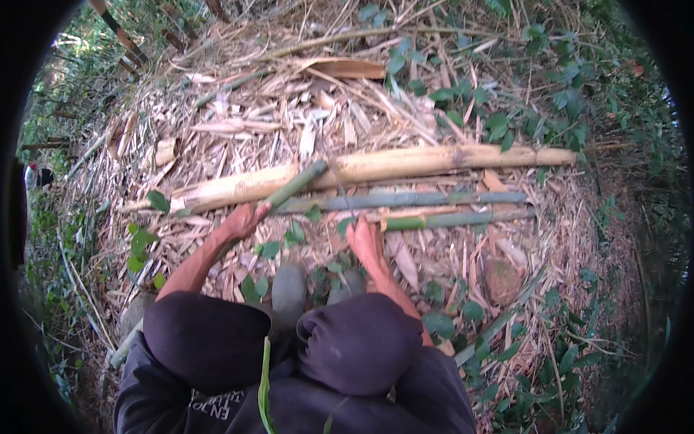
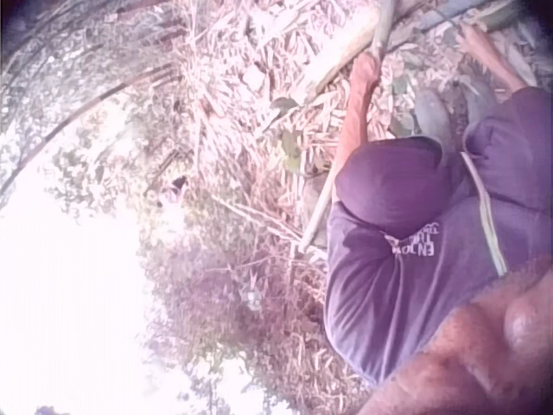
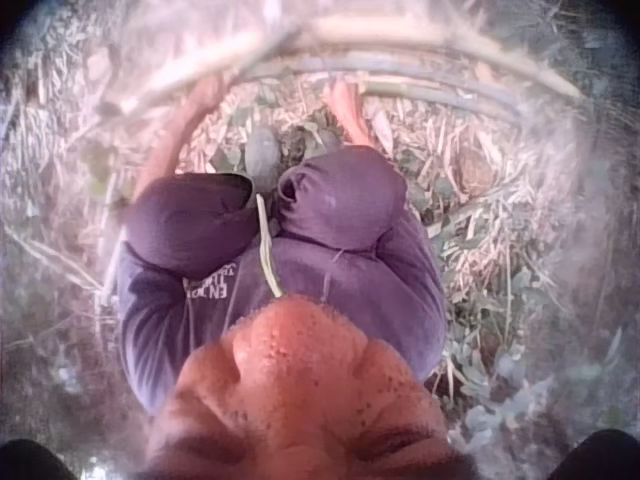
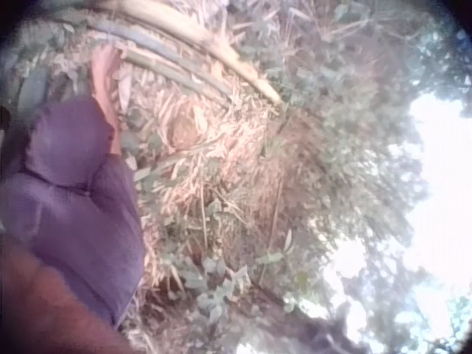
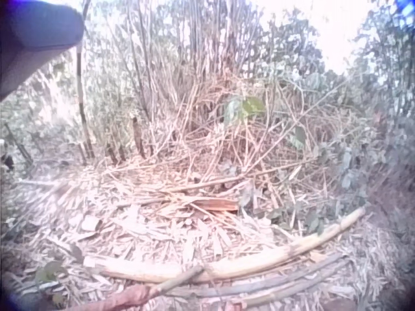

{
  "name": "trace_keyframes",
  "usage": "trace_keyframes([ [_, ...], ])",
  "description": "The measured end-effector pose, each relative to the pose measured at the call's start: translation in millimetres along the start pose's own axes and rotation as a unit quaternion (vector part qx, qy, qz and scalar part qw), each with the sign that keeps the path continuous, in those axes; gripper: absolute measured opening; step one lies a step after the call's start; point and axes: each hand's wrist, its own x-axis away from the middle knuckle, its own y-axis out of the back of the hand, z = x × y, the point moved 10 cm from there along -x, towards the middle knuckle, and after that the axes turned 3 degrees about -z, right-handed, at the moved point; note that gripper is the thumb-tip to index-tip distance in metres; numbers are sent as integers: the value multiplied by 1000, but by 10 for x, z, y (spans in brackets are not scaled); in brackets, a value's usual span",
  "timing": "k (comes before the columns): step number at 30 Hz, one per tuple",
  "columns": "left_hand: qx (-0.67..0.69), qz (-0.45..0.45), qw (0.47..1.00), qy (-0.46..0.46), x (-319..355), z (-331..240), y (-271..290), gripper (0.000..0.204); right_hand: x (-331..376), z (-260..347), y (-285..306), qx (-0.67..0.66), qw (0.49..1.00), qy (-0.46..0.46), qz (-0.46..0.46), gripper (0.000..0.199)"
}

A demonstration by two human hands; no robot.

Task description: The person sits on the forest floor and uses a machete to chop a long bamboo stalk into smaller sections. They repeatedly strike the bamboo to sever it and then place the cut pieces on the ground.

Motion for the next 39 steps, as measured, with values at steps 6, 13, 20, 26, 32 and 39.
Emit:
trace_keyframes([
  [6,12,5,1000,10,97,96,-51,85,-93,578,233,-92,995,-25,-8,27],
  [13,21,14,1000,19,114,72,-72,84,-145,1007,618,-173,980,37,-85,26],
  [20,39,28,999,10,141,-29,-55,82,10,76,-107,-3,996,-56,65,32],
  [26,31,43,999,4,134,-66,-2,78,-29,287,107,-57,994,-65,62,31],
  [32,58,37,996,57,59,216,-77,83,-220,905,690,-217,972,15,-89,28],
  [39,75,12,997,22,81,26,-21,76,-31,82,65,-42,999,-34,3,28],
])
